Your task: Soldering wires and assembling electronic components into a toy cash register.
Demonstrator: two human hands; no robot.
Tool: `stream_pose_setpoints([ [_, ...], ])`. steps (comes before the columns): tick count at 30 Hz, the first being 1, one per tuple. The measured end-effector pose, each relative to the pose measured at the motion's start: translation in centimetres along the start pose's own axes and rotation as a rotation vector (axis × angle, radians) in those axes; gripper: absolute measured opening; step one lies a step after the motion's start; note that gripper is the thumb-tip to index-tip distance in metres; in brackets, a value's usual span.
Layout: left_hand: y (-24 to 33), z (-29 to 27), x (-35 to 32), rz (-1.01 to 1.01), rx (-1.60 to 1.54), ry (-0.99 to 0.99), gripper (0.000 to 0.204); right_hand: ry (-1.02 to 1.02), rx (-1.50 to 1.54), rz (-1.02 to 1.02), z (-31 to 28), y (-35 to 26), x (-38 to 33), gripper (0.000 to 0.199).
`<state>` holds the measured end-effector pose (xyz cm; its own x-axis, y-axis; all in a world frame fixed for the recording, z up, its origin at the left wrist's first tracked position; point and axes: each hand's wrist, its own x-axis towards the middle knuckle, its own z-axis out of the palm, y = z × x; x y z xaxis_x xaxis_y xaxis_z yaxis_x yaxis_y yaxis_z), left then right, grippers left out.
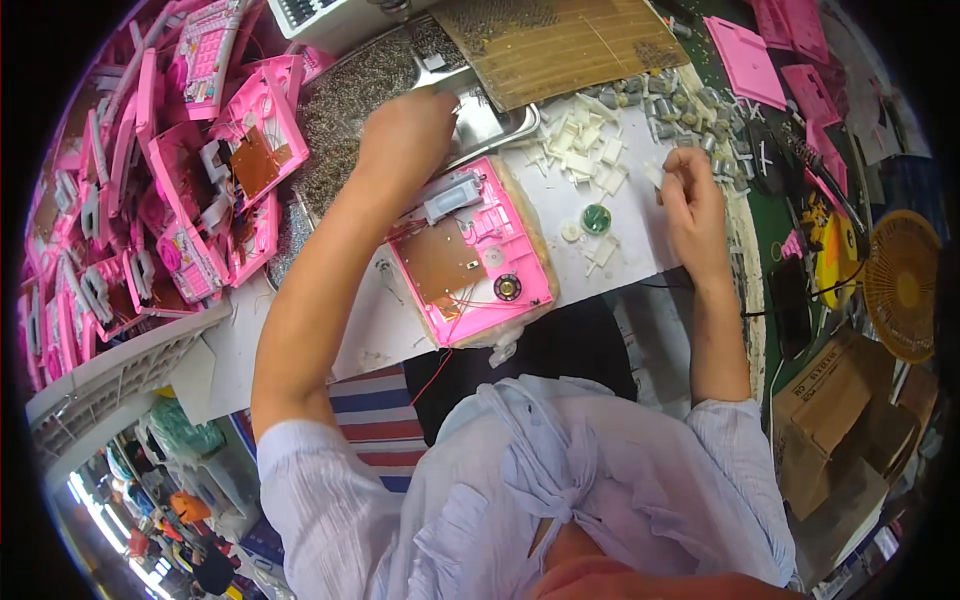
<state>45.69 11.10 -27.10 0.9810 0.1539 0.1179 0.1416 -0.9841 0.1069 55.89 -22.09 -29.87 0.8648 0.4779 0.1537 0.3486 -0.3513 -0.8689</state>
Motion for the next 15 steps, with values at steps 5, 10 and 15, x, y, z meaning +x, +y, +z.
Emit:
stream_pose_setpoints([
  [5,-0.2,2.1,3.0,0.047,0.137,-0.037,0.013,-0.127,0.362,0.123,-1.0,-1.6,-1.4,0.016],
  [10,3.4,-6.1,-4.5,-0.037,-0.379,0.146,0.015,-0.324,0.44,0.241,-1.3,-5.3,-2.9,0.027],
  [15,8.7,-6.3,-15.4,-0.412,-1.464,-0.152,0.02,-0.556,0.449,-0.172,1.7,-8.0,-4.0,0.033],
])
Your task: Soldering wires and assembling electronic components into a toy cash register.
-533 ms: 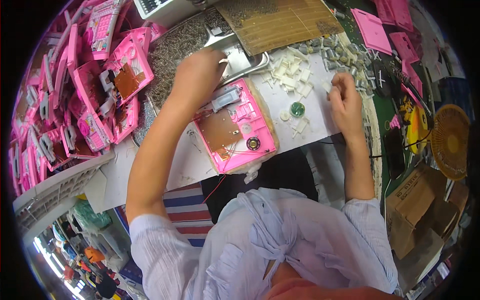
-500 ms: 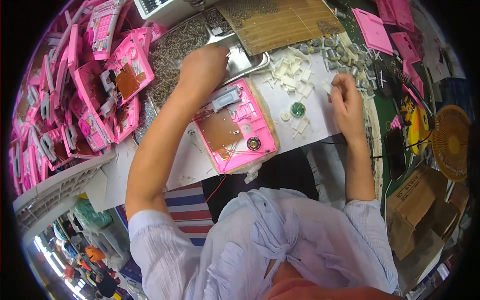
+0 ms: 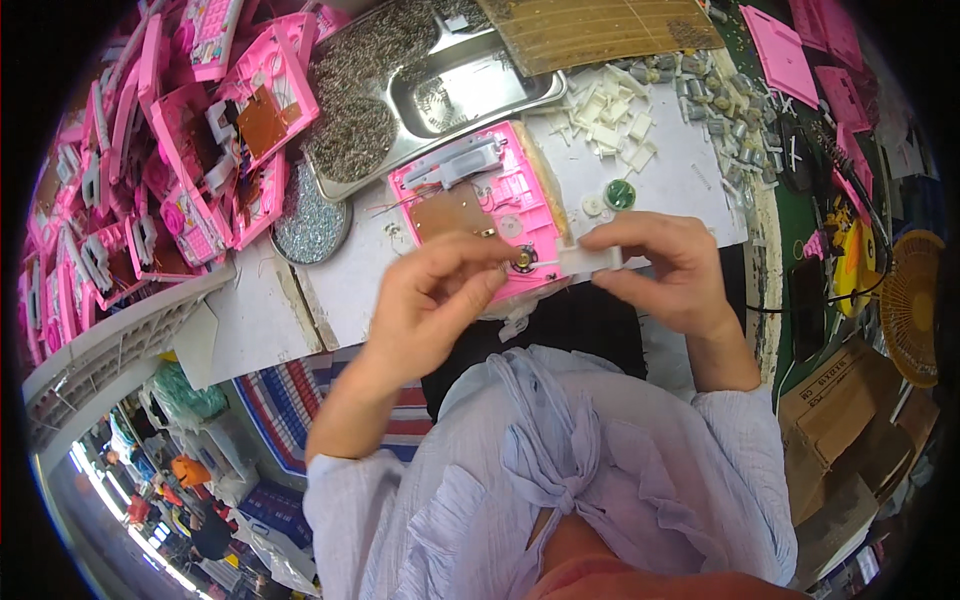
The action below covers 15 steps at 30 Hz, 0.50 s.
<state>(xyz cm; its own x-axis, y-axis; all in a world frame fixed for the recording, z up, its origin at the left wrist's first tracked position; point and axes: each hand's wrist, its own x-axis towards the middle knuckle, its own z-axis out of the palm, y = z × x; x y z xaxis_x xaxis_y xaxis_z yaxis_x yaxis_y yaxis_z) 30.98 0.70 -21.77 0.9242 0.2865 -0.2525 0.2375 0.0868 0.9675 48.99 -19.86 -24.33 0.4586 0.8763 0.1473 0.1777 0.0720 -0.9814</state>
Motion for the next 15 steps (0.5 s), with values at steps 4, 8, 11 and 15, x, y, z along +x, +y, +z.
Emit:
stream_pose_setpoints([
  [4,-3.8,0.5,-2.4,-0.111,-0.531,-0.011,0.025,-0.122,-0.163,-0.15,1.8,-0.6,1.4,0.032],
  [8,-4.2,0.9,-3.2,-0.144,-0.455,0.04,0.026,-0.159,-0.271,-0.247,2.8,-0.3,1.5,0.032],
  [11,-4.3,0.6,-3.3,-0.199,-0.258,-0.036,0.028,-0.249,-0.385,-0.401,3.4,0.0,1.4,0.035],
  [15,-2.8,-0.7,-1.7,-0.269,-0.281,-0.349,0.029,-0.312,-0.183,-0.177,1.9,-0.1,0.5,0.027],
])
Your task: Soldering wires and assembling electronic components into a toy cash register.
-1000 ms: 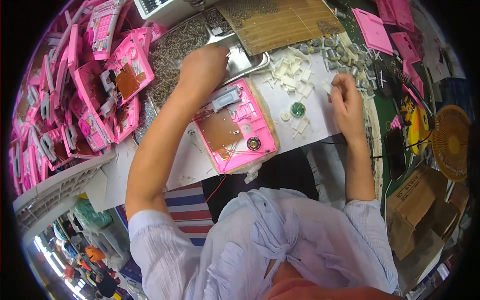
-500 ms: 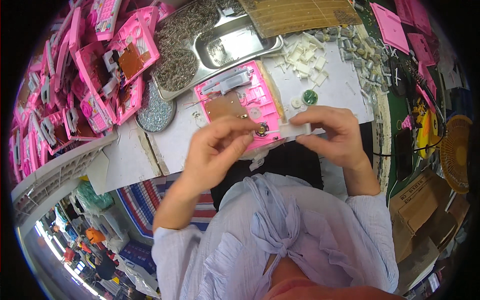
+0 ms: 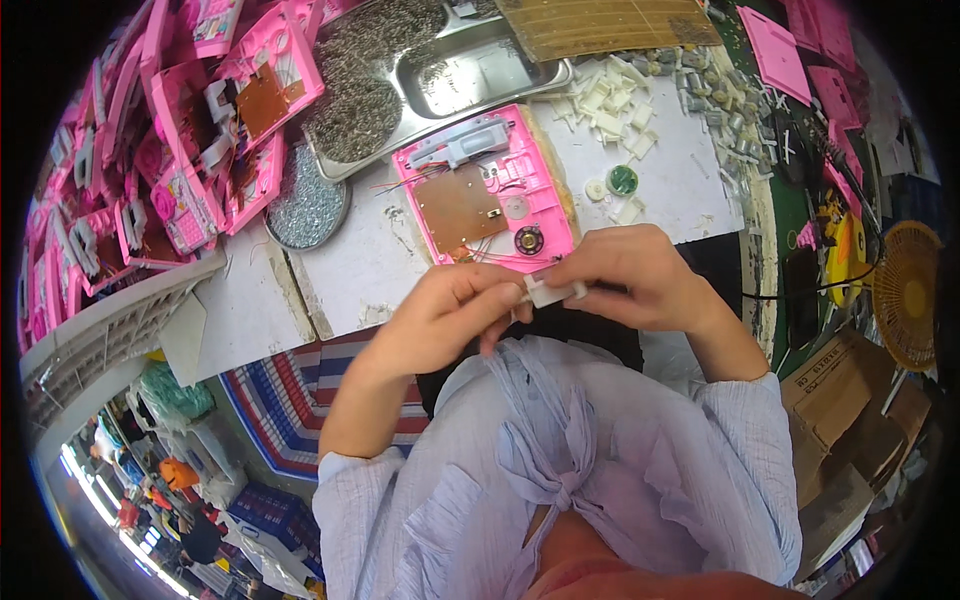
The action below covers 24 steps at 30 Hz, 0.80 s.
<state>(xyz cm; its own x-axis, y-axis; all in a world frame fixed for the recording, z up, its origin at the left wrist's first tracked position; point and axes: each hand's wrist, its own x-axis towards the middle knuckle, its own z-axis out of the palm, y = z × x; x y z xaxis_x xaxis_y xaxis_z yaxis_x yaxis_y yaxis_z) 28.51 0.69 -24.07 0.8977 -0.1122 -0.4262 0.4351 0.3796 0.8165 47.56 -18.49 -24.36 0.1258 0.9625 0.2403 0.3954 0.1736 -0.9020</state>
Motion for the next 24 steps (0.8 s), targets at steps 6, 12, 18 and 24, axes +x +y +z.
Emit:
stream_pose_setpoints([
  [6,2.3,-0.6,6.9,0.46,1.342,0.464,0.018,0.255,0.819,0.451,-0.4,1.9,-3.9,0.03],
  [12,1.2,0.7,8.7,0.273,1.608,0.464,0.014,0.32,0.722,0.31,-0.6,2.0,-4.8,0.027],
  [18,1.6,0.0,8.7,0.433,1.282,0.553,0.012,0.396,0.495,0.332,-2.0,3.4,-3.6,0.026],
  [24,-0.9,-1.5,4.5,0.614,0.862,0.746,0.006,0.217,-0.289,0.177,-2.3,3.8,-0.8,0.024],
])
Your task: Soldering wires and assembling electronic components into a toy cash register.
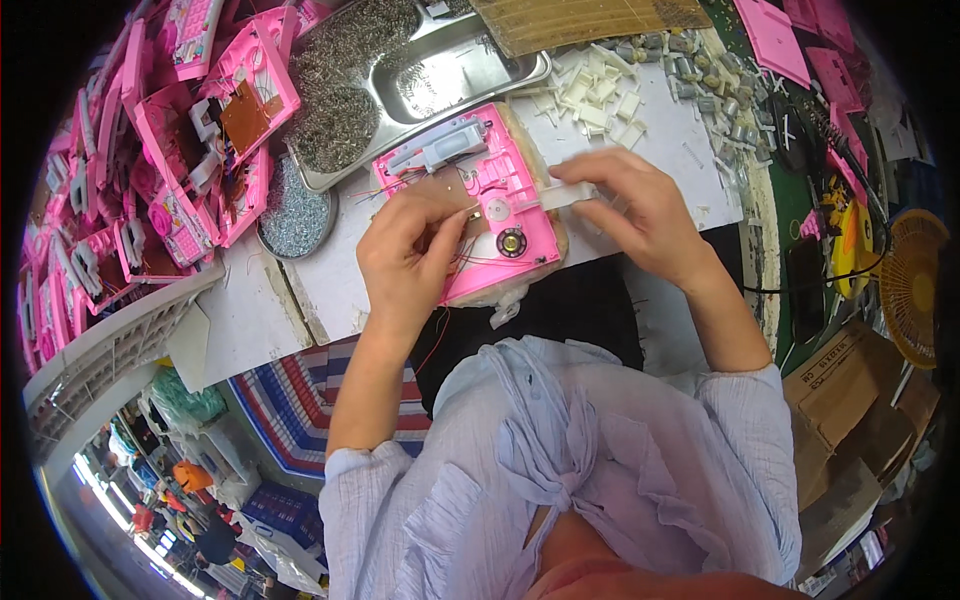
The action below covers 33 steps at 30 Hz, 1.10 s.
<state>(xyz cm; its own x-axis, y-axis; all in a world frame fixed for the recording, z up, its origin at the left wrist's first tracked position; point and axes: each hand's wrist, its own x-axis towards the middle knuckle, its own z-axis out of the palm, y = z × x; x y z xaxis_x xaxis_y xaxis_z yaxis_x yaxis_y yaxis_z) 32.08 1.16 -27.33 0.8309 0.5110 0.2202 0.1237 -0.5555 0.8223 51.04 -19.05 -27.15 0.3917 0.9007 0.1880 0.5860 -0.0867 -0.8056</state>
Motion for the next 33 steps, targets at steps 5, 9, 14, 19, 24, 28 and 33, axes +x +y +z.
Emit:
stream_pose_setpoints([
  [5,-1.4,0.9,-1.8,0.092,0.079,0.152,0.012,0.008,-0.259,-0.295,1.1,-0.3,2.7,0.031],
  [9,-1.6,1.4,-1.8,0.043,0.034,0.18,0.014,-0.055,-0.337,-0.397,1.9,-0.6,3.8,0.032],
  [14,-2.2,1.7,-1.9,0.092,0.062,0.203,0.016,-0.084,-0.198,-0.445,2.4,0.5,4.9,0.027],
  [19,-2.9,1.9,-1.7,0.186,0.062,0.199,0.016,-0.018,0.071,-0.351,4.5,2.9,4.0,0.019],
  [24,-3.0,1.6,-1.5,0.259,0.116,0.098,0.023,-0.143,-0.359,-0.334,4.0,0.4,4.1,0.021],
  [28,-1.0,0.6,-0.8,0.347,0.344,-0.191,0.039,-0.031,-0.215,-0.343,3.4,0.8,2.2,0.025],
  [33,-0.8,-0.2,-0.5,0.346,0.503,-0.338,0.044,0.481,-0.497,0.09,-5.1,4.7,-2.3,0.027],
])
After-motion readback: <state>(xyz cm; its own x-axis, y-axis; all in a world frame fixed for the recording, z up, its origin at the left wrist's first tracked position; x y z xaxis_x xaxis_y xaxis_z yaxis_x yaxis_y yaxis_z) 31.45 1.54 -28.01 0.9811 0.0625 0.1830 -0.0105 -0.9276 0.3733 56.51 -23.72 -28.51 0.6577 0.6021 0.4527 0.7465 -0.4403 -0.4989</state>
